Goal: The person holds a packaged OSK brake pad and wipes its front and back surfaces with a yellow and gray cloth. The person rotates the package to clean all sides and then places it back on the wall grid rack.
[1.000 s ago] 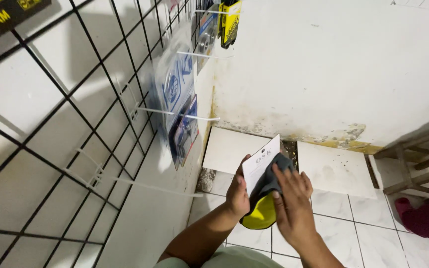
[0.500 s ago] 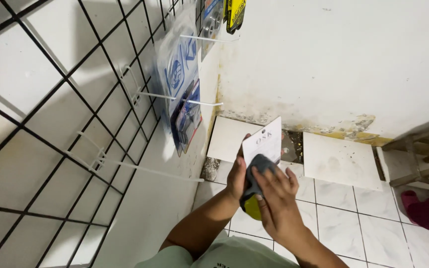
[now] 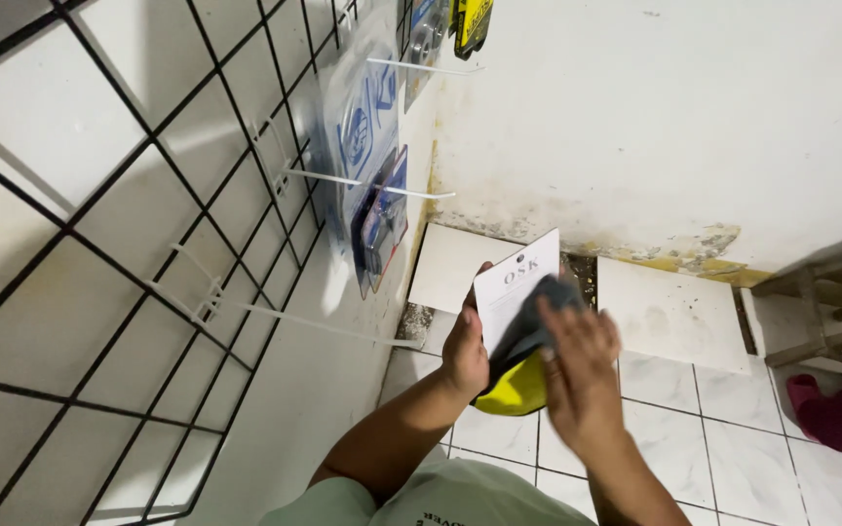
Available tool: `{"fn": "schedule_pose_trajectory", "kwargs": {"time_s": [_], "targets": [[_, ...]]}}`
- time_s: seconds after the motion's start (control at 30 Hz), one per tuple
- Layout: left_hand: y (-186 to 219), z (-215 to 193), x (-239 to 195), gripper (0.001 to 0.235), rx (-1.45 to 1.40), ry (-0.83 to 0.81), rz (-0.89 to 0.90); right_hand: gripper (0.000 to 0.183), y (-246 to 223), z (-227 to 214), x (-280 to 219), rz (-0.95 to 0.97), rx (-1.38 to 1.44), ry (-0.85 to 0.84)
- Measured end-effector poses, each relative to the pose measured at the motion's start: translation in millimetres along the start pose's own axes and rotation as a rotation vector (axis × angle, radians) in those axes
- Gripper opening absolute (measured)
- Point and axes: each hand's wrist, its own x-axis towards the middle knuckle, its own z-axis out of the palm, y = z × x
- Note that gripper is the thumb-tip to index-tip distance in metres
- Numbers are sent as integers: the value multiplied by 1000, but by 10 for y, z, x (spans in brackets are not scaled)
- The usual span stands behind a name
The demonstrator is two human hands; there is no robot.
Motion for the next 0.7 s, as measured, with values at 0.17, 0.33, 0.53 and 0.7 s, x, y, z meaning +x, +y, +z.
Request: {"fn": "schedule_pose_trajectory", "kwargs": {"time_s": [0.17, 0.33, 0.53, 0.7], "targets": [[103, 42, 247, 58, -313, -44, -127, 53, -132, 129, -43, 14, -28, -36], [227, 56, 388, 63, -424, 93, -271, 52, -220, 279, -89, -133, -66, -84], [48, 180, 317, 66, -1155, 93, -547, 57, -53, 258, 248, -216, -216, 115], [378, 181, 652, 82, -1228, 129, -376, 55, -94, 486, -20, -246, -235, 64]]}}
